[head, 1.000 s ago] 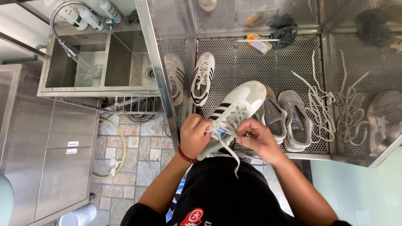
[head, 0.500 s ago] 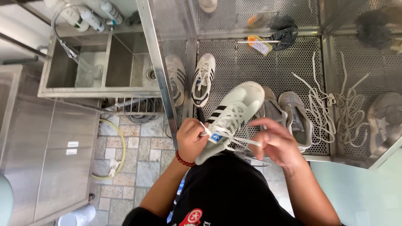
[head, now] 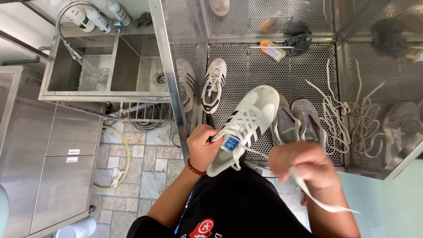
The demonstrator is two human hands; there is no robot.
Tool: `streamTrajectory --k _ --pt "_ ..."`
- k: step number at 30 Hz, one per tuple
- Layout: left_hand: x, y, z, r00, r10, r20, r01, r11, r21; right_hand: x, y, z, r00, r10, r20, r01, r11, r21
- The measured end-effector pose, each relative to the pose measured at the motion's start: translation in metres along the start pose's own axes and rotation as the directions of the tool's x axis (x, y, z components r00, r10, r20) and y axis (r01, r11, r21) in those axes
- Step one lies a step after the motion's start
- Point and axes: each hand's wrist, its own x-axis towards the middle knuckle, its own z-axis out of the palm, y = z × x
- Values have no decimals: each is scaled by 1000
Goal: Remove the laces from a white sneaker at a shoe repair workstation.
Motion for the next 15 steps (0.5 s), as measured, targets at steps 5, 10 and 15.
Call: streamTrajectory --k 5,10,15 --pt "7 12 -2 998 -8 -57 6 1000 -26 6 6 31 937 238 257 33 671 -741" --pt "13 23 -1 996 36 -80 -37 999 -10 22 43 35 980 115 -163 -194 365 -910" --pt "11 13 0 995 78 -58 -74 995 64 26 53 32 984 97 -146 -172 381 -908"
